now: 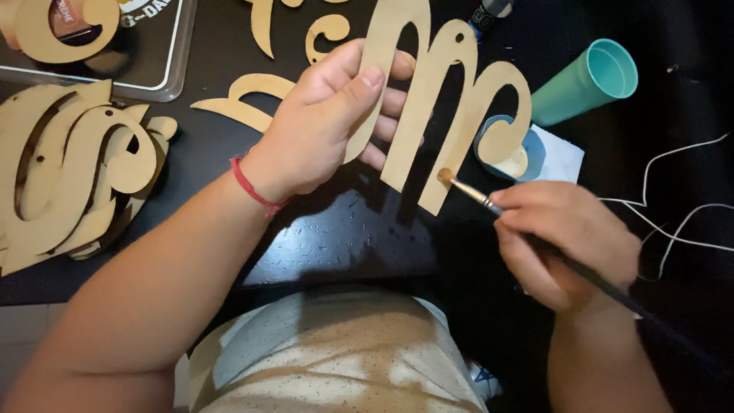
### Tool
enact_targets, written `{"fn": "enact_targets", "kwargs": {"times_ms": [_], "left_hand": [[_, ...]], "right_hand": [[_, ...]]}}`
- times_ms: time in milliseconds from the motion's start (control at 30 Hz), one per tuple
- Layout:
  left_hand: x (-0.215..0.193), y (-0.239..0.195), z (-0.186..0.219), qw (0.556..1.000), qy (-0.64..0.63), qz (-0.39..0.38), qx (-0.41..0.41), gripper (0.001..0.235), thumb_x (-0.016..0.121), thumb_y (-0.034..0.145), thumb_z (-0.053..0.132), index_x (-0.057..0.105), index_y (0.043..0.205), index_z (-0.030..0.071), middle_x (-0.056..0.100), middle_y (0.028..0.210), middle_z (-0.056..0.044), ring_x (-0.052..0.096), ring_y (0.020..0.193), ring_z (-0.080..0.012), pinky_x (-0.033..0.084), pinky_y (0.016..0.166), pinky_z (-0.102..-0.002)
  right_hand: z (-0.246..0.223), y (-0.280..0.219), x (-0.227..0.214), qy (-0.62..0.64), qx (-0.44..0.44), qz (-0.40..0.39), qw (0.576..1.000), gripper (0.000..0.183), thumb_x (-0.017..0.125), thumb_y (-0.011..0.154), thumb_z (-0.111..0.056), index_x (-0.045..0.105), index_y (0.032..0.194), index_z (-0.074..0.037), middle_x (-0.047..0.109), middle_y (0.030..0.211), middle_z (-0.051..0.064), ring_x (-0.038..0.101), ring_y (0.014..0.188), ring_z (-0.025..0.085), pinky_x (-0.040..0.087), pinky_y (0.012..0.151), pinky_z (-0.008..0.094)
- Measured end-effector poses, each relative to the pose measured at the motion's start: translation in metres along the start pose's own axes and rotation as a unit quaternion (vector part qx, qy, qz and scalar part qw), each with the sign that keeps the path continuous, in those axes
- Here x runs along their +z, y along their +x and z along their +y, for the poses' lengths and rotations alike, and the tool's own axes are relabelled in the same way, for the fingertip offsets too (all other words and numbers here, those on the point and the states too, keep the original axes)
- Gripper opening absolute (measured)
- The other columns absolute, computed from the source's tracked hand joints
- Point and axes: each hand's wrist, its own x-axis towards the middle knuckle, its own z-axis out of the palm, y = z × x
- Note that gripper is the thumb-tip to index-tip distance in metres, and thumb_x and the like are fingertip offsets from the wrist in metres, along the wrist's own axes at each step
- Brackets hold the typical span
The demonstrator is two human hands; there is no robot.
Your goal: Applying a white liquid coating to laser-cut wooden letters using a paintbrush at a steady pace.
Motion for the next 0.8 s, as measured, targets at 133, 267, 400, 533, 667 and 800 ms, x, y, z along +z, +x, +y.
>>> {"fn": "enact_targets", "kwargs": {"times_ms": [133, 267, 400, 533, 667, 800], "left_hand": [[0.0, -0.002, 0.001, 1.0, 0.002, -0.021, 0.0, 0.041, 0.051, 0.091, 0.045, 0.052, 0.116, 0.013, 0.072, 0.101, -0.017, 0.075, 0.077, -0.0251, 0.061, 0.053, -0.033], [-0.001, -0.001, -0.002, 0.999, -0.005, -0.053, 0.011, 0.037, 0.049, 0.095, 0.042, 0.052, 0.116, 0.012, 0.072, 0.104, -0.021, 0.076, 0.081, -0.029, 0.063, 0.053, -0.037], [-0.002, -0.001, -0.002, 0.998, 0.011, -0.053, 0.01, 0.04, 0.048, 0.094, 0.043, 0.051, 0.116, 0.009, 0.072, 0.103, -0.02, 0.075, 0.08, -0.0271, 0.061, 0.053, -0.033], [0.001, -0.002, 0.001, 0.999, 0.017, -0.043, -0.004, 0.039, 0.047, 0.094, 0.044, 0.052, 0.114, 0.011, 0.072, 0.104, -0.019, 0.075, 0.079, -0.025, 0.06, 0.053, -0.032], [0.004, -0.003, 0.004, 0.998, 0.043, -0.041, -0.009, 0.041, 0.045, 0.094, 0.044, 0.052, 0.116, 0.01, 0.072, 0.104, -0.019, 0.075, 0.081, -0.0252, 0.061, 0.055, -0.033], [0.005, -0.004, 0.006, 0.998, 0.044, -0.043, -0.009, 0.038, 0.043, 0.096, 0.04, 0.05, 0.115, 0.009, 0.072, 0.105, -0.019, 0.075, 0.081, -0.0258, 0.062, 0.056, -0.034]], "right_hand": [[0.01, 0.005, -0.009, -0.044, 0.014, 0.009, 0.999, 0.005, 0.066, 0.093, 0.013, 0.065, 0.091, 0.009, 0.07, 0.101, 0.028, 0.071, 0.092, 0.035, 0.053, 0.088, 0.04], [0.021, 0.013, -0.014, -0.042, 0.012, 0.083, 0.996, 0.003, 0.066, 0.101, 0.016, 0.064, 0.099, 0.016, 0.068, 0.105, 0.034, 0.07, 0.098, 0.042, 0.055, 0.093, 0.047], [0.018, 0.021, -0.017, -0.066, -0.02, 0.083, 0.994, 0.008, 0.066, 0.1, 0.021, 0.064, 0.093, 0.017, 0.068, 0.101, 0.035, 0.07, 0.092, 0.042, 0.054, 0.088, 0.046], [0.01, 0.021, -0.017, -0.056, -0.043, 0.036, 0.997, 0.006, 0.066, 0.091, 0.014, 0.063, 0.088, 0.011, 0.069, 0.095, 0.029, 0.07, 0.088, 0.039, 0.055, 0.084, 0.043], [0.021, 0.017, -0.021, -0.068, -0.001, 0.086, 0.994, 0.006, 0.065, 0.101, 0.016, 0.065, 0.095, 0.016, 0.069, 0.1, 0.032, 0.07, 0.092, 0.041, 0.054, 0.09, 0.045], [0.014, 0.02, -0.019, -0.028, -0.039, 0.061, 0.997, 0.006, 0.066, 0.091, 0.009, 0.064, 0.087, 0.012, 0.068, 0.089, 0.027, 0.069, 0.081, 0.037, 0.056, 0.08, 0.042]]}}
